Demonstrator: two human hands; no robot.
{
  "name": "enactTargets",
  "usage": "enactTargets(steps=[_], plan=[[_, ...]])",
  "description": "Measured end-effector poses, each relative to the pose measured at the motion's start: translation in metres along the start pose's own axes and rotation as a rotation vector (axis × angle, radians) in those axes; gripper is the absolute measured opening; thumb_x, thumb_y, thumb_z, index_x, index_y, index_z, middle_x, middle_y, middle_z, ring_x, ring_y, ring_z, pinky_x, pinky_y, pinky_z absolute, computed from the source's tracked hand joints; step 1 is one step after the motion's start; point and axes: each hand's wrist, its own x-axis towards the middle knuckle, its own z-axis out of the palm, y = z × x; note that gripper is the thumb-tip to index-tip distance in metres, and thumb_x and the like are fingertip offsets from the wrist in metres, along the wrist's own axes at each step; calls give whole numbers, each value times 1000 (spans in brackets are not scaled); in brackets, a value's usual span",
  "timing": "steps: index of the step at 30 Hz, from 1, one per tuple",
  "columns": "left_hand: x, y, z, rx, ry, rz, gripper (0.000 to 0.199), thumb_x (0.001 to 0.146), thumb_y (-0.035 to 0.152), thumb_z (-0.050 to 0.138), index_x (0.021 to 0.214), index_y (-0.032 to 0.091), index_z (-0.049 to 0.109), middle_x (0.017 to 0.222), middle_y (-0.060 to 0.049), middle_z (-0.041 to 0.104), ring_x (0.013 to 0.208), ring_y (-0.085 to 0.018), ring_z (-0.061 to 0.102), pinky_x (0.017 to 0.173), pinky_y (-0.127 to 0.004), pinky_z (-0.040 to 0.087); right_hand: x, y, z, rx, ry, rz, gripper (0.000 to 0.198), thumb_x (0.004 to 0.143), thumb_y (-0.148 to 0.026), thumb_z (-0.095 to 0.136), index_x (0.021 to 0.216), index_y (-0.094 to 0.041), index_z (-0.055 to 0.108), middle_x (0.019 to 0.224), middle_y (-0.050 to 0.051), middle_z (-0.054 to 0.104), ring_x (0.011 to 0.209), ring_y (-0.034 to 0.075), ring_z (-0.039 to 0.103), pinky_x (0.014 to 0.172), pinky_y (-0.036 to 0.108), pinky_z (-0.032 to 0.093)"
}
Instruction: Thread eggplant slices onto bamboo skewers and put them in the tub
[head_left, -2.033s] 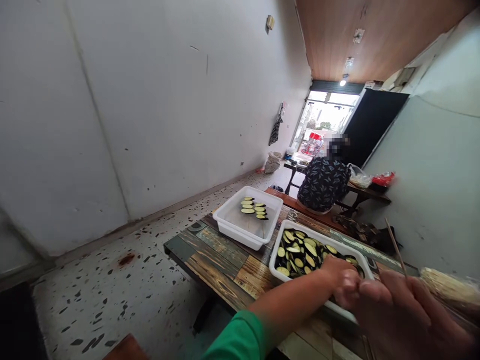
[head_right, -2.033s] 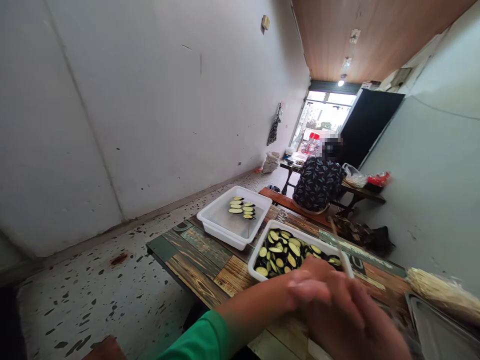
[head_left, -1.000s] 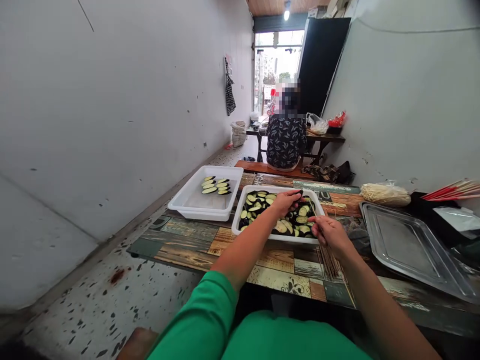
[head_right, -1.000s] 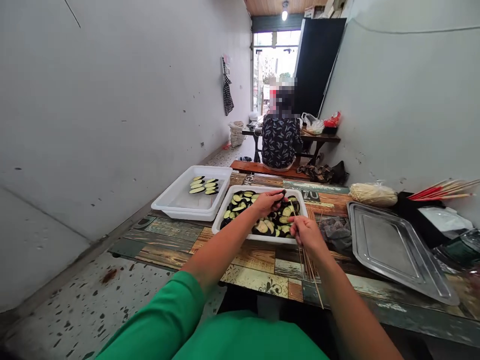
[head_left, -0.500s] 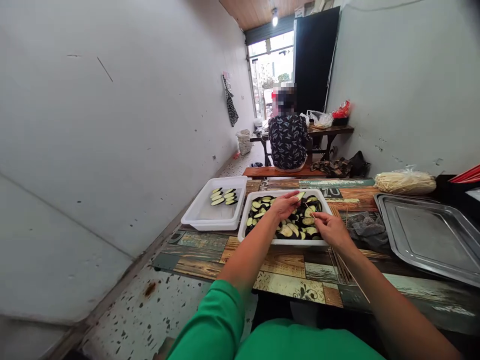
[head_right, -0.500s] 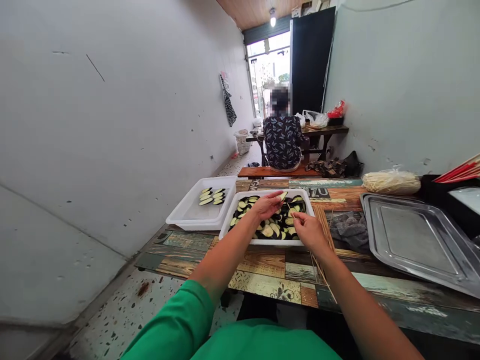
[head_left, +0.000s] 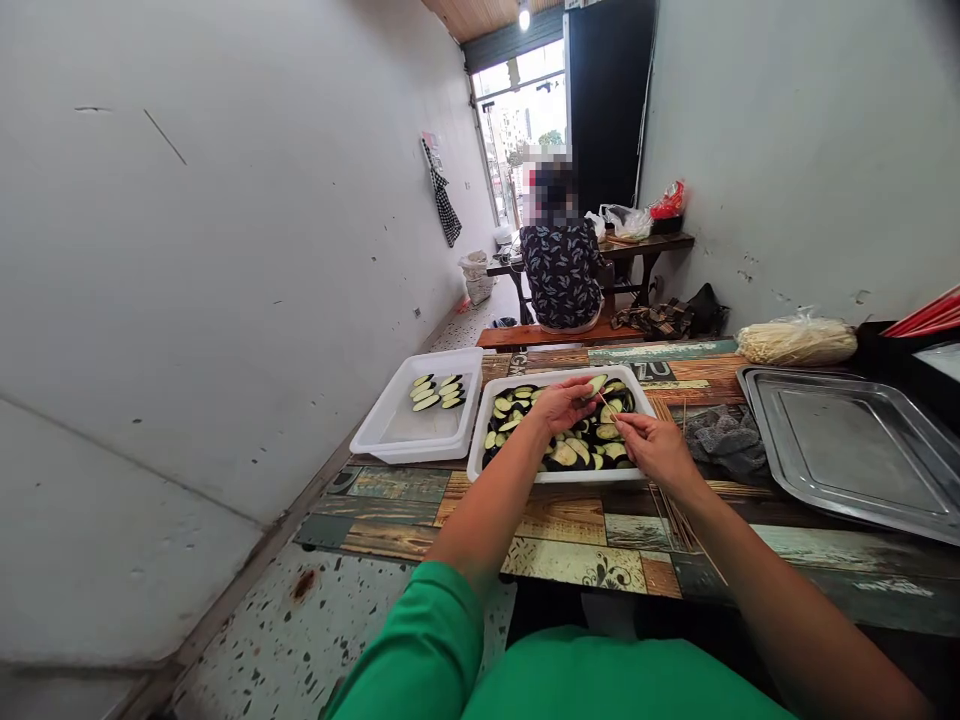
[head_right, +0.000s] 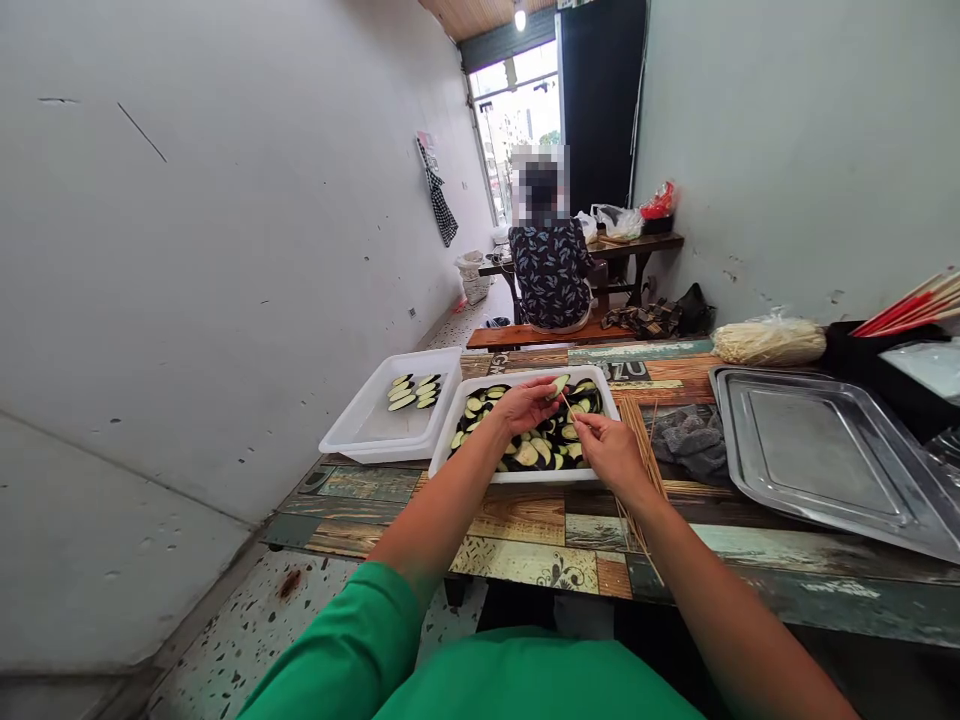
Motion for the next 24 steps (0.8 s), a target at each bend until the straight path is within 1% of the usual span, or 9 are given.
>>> enactTargets(steps=[3, 8, 11, 13, 15, 18, 20, 24], plan=[[-1, 0, 0, 16, 15, -2, 16, 83, 0, 55, 90, 13, 59, 74, -4, 67, 64, -11, 66, 61, -21, 52, 1, 3, 0, -9, 5, -17, 65, 74, -56, 54, 108, -4, 75, 44, -2, 50, 41, 12, 41, 43, 26, 28], [-3, 0, 1, 70, -2, 20, 16, 79, 2, 62, 84, 15, 54, 71, -2, 65, 65, -12, 67, 63, -22, 53, 1, 5, 0, -48, 40, -35, 62, 75, -56, 55, 105, -7, 77, 44, -1, 53, 41, 12, 42, 43, 26, 30], [-2, -1, 0, 80, 10, 14, 16, 79, 1, 62, 86, 14, 56, 71, -2, 66, 56, -9, 62, 53, -17, 47, 2, 5, 0, -59, 30, -39, 65, 74, -58, 55, 105, -6, 77, 44, 0, 53, 40, 12, 41, 43, 26, 29], [-1, 0, -1, 45, 3, -10, 14, 82, 1, 61, 89, 13, 60, 70, -4, 66, 50, -6, 55, 46, -13, 40, 3, 7, 0, -65, 28, -48, 65, 75, -59, 54, 105, -6, 77, 45, 0, 55, 40, 13, 41, 42, 26, 29], [1, 1, -2, -13, 2, -28, 10, 85, 2, 58, 88, 11, 62, 71, -6, 66, 49, -4, 52, 43, -11, 38, 3, 8, 0, -86, 34, -61, 63, 76, -58, 54, 104, -7, 77, 46, 1, 56, 41, 13, 43, 43, 26, 30], [2, 2, -2, -85, 39, -28, 11, 88, 2, 56, 82, 7, 63, 74, -9, 68, 53, -4, 54, 48, -10, 43, 3, 9, -1, -125, 43, -76, 60, 77, -56, 53, 101, -8, 78, 48, 3, 59, 43, 14, 46, 43, 25, 32], [1, 3, -1, -100, 66, -32, 11, 88, 1, 57, 80, 6, 64, 75, -9, 67, 56, -4, 56, 51, -10, 47, 2, 9, -2, -131, 53, -86, 58, 78, -56, 53, 99, -9, 79, 49, 3, 61, 44, 14, 48, 44, 25, 33], [-1, 4, 2, -103, 78, -49, 16, 90, 1, 54, 77, 5, 64, 74, -8, 66, 54, -4, 56, 50, -10, 47, 1, 7, -1, -111, 64, -110, 57, 78, -59, 56, 97, -11, 80, 51, 4, 63, 49, 17, 55, 46, 26, 37]])
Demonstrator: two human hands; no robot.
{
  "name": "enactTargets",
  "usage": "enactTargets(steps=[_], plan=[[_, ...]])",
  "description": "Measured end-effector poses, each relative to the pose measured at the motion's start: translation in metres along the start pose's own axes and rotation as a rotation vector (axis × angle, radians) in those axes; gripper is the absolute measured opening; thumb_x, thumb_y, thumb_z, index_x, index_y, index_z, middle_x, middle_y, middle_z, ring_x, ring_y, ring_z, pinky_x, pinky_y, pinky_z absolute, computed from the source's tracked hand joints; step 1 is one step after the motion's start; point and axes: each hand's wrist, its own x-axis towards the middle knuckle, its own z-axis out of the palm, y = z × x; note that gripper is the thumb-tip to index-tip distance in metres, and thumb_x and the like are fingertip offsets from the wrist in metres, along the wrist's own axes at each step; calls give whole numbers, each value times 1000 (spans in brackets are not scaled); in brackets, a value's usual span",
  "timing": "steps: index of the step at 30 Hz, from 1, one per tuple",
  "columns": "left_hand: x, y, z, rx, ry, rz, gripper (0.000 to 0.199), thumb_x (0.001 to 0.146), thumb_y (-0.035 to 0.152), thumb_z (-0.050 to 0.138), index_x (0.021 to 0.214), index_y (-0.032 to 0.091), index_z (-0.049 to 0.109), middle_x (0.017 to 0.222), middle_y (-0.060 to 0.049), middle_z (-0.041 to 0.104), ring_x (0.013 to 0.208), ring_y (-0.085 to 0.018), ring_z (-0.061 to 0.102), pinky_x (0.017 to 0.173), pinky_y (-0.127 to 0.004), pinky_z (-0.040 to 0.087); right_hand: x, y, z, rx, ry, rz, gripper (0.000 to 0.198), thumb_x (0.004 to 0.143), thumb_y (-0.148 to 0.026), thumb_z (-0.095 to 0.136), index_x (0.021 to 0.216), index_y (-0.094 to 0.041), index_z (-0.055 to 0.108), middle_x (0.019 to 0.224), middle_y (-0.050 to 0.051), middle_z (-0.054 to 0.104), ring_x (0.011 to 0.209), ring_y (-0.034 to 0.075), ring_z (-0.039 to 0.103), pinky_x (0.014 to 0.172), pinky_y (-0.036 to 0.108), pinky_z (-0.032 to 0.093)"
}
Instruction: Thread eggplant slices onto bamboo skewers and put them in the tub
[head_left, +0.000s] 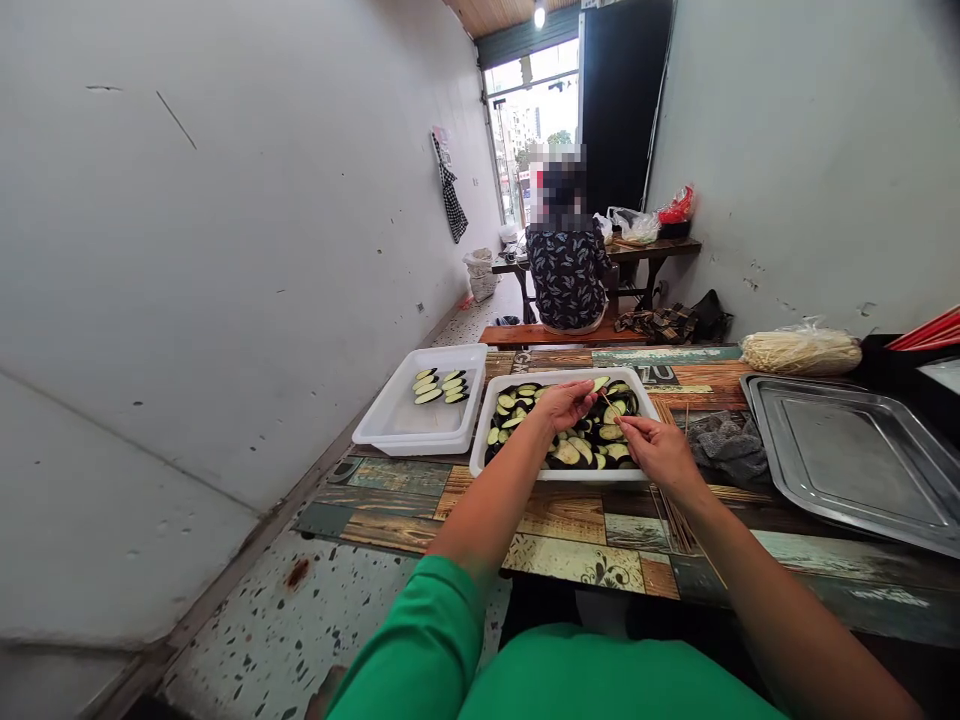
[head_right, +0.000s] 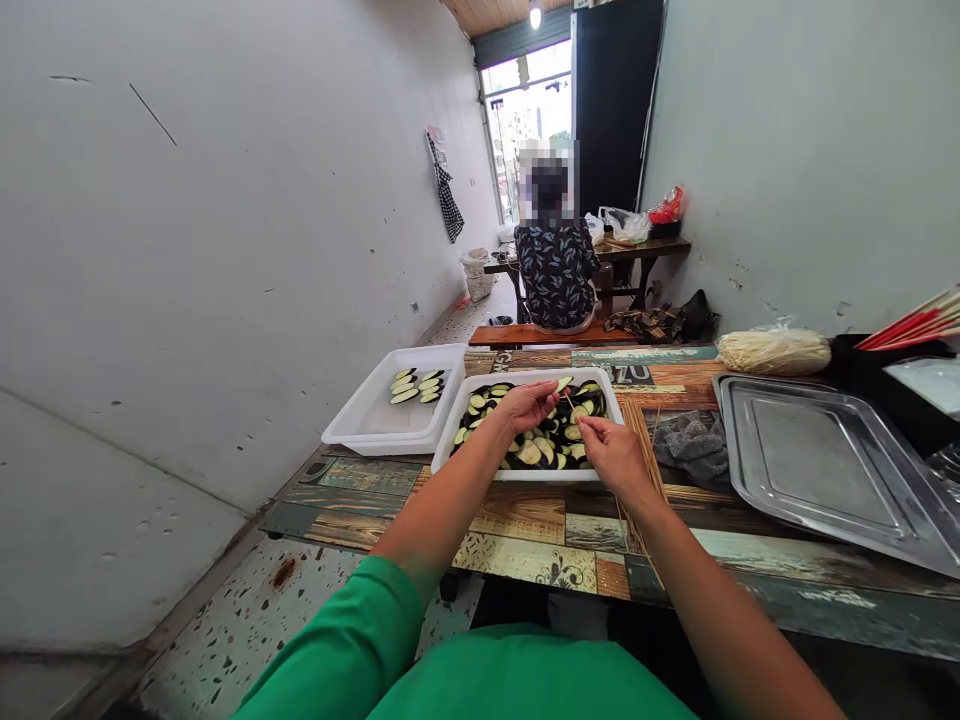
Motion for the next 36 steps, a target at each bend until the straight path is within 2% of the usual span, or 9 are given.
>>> enactTargets(steps=[7, 16, 21, 36], plan=[[1, 0, 0, 5, -31, -46, 15, 87, 2, 59, 74, 6, 62, 77, -10, 67, 54, -4, 56, 50, -10, 47, -1, -3, 0, 27, -3, -14, 58, 77, -63, 59, 96, -12, 80, 49, 4, 61, 50, 18, 56, 45, 26, 38], [-3, 2, 2, -26, -31, -93, 19, 92, 3, 51, 75, 7, 60, 79, -9, 67, 54, -3, 57, 51, -8, 49, -2, -2, 0, 57, -12, 20, 66, 76, -65, 58, 101, -8, 78, 47, 1, 57, 43, 13, 46, 42, 25, 32], [-3, 2, 3, -58, -22, -84, 15, 89, 2, 56, 75, 6, 61, 80, -10, 67, 56, -4, 59, 53, -8, 50, -3, -2, -1, 71, -5, 8, 65, 77, -65, 58, 101, -9, 78, 47, 1, 57, 44, 13, 47, 43, 24, 34], [-5, 0, 4, -47, -21, -28, 20, 90, 0, 52, 72, 7, 61, 79, -11, 68, 59, -5, 61, 55, -10, 51, -5, -4, -2, 71, 1, -2, 59, 78, -60, 57, 101, -10, 79, 49, 2, 59, 49, 16, 53, 45, 25, 37]])
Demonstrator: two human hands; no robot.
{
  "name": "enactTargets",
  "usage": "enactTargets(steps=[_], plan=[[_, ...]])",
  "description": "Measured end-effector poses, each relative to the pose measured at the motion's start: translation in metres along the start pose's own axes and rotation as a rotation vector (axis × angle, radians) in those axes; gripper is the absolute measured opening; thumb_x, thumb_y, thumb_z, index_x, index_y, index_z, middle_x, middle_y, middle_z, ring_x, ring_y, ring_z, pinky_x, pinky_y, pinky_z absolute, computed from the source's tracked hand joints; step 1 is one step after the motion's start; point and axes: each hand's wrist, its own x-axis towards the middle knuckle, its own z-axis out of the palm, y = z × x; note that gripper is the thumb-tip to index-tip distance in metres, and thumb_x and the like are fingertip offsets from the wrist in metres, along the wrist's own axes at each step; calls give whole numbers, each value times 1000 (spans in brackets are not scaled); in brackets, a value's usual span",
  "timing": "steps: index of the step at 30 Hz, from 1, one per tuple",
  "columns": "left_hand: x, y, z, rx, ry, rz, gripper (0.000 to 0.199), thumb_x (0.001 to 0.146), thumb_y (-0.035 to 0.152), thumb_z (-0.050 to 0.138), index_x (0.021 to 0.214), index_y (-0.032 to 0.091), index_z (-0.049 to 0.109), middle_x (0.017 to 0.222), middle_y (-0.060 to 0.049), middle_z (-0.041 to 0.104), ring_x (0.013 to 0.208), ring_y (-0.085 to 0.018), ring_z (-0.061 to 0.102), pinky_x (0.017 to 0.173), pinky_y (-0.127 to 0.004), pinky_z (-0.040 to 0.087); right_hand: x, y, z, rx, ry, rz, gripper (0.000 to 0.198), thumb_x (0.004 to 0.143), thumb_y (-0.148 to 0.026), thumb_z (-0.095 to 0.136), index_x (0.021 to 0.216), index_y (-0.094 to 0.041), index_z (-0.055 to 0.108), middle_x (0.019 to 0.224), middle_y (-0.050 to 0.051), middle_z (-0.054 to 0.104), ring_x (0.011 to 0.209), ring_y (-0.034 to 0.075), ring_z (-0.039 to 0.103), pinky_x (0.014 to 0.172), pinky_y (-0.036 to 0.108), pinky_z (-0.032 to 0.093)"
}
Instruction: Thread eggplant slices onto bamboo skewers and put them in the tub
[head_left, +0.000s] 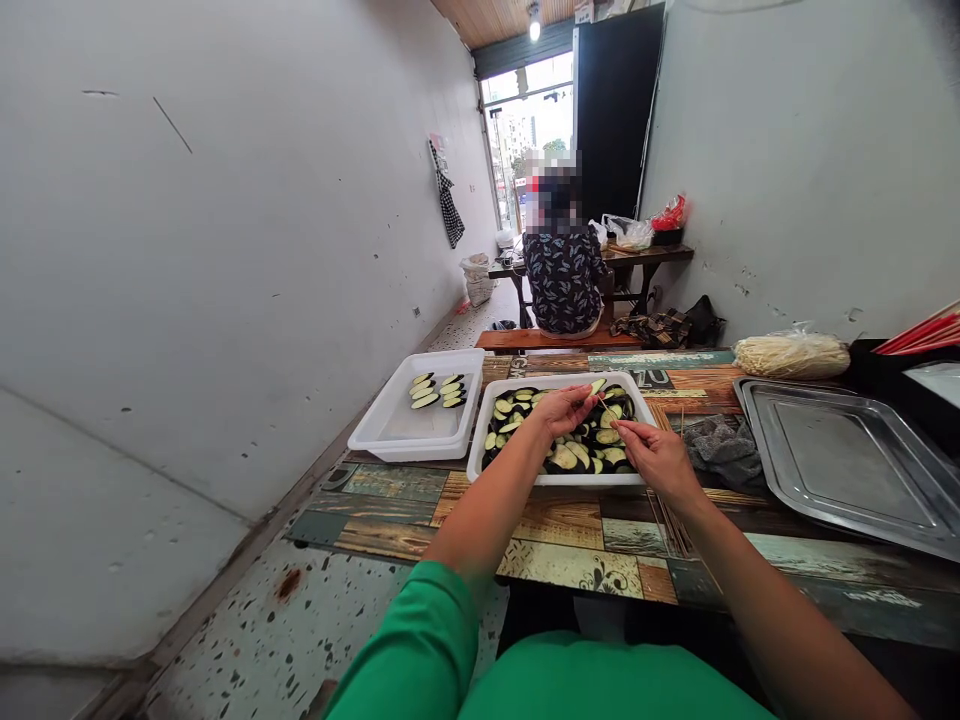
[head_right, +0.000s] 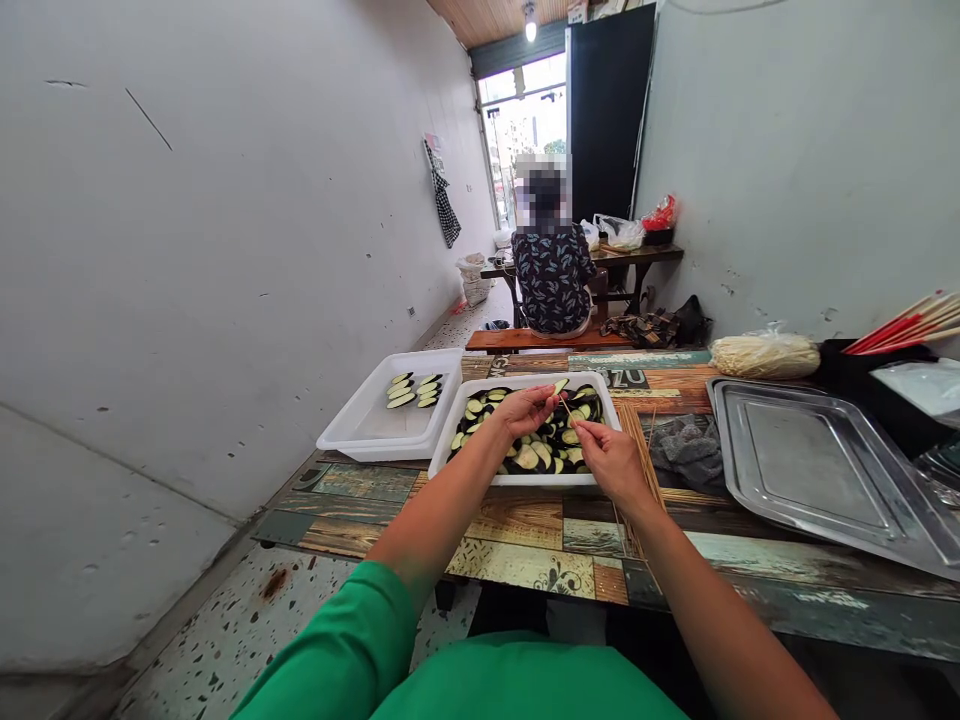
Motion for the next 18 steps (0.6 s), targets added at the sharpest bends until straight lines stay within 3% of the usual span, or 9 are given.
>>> enactTargets(steps=[18], plan=[[0, 0, -1, -3, -14, 6, 19, 90, 1, 53, 74, 8, 61, 79, -10, 68, 60, -5, 61, 57, -10, 53, 0, 1, -1, -31, 0, -17, 55, 80, -58, 57, 99, -12, 80, 53, 4, 64, 54, 19, 59, 47, 26, 40]])
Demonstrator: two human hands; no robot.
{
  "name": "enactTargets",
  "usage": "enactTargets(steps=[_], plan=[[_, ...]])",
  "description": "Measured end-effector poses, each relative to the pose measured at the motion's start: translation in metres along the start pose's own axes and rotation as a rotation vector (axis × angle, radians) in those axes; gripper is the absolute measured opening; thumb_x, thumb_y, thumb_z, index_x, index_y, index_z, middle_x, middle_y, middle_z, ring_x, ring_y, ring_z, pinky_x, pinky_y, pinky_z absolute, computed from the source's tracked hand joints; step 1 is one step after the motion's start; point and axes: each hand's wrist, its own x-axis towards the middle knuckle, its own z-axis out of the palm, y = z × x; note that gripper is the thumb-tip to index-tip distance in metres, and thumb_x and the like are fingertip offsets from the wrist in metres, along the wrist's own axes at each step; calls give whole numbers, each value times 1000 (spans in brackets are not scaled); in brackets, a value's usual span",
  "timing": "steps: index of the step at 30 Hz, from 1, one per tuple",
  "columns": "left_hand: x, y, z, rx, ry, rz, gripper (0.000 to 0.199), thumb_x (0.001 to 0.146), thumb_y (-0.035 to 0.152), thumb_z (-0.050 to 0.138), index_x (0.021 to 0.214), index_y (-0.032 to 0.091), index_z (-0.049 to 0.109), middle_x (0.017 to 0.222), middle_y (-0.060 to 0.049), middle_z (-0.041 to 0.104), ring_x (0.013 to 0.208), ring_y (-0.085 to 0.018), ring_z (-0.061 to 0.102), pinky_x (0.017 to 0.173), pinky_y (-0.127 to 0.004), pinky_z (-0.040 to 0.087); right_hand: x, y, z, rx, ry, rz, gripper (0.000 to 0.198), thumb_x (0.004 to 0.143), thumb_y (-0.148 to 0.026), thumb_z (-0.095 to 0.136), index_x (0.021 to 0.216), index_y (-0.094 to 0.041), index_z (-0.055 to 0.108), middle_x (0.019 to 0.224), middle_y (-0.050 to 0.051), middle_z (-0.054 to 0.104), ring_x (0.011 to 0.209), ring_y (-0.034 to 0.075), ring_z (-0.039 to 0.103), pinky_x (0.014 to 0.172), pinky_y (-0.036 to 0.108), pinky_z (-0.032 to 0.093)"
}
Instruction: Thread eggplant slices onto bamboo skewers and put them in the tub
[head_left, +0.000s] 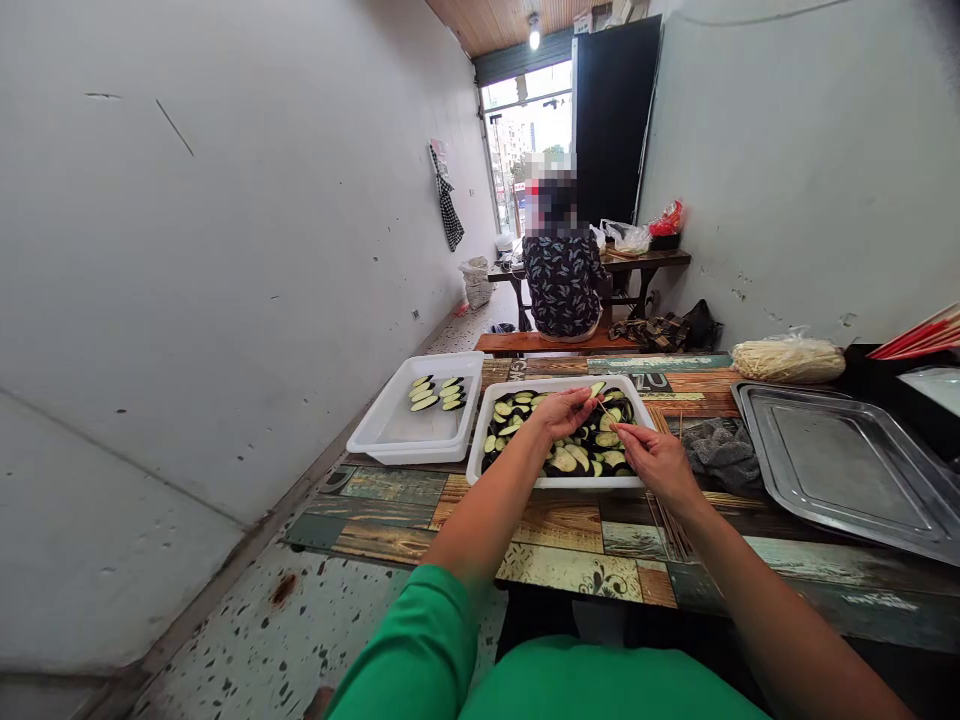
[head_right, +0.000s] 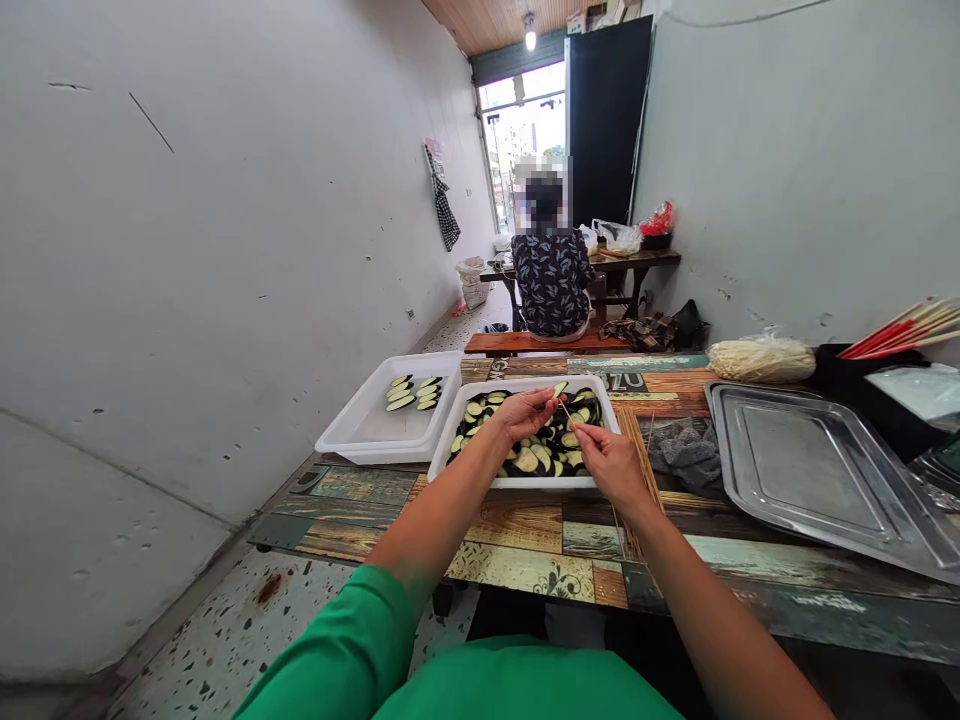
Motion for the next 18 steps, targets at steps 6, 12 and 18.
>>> enactTargets(steps=[6, 12, 18], plan=[[-1, 0, 2, 17, -20, 24, 22, 92, 0, 50, 73, 8, 59, 75, -10, 68, 56, -5, 61, 55, -10, 52, -1, 2, 0, 5, -23, 11, 57, 82, -57, 55, 106, -11, 78, 55, 2, 62, 49, 15, 51, 45, 25, 36], [0, -2, 1, 30, -9, 28, 17, 89, 0, 54, 75, 8, 61, 78, -10, 69, 61, -6, 63, 58, -11, 53, -1, 0, 0, 5, -4, 0, 55, 81, -56, 55, 102, -11, 79, 52, 3, 61, 50, 16, 52, 45, 25, 35], [4, -4, -2, 42, -26, 36, 13, 83, 1, 64, 73, 8, 62, 77, -8, 68, 64, -7, 65, 60, -13, 54, -1, -3, 2, -1, 13, -5, 55, 80, -53, 51, 97, -8, 78, 51, 4, 59, 49, 16, 50, 45, 25, 33]])
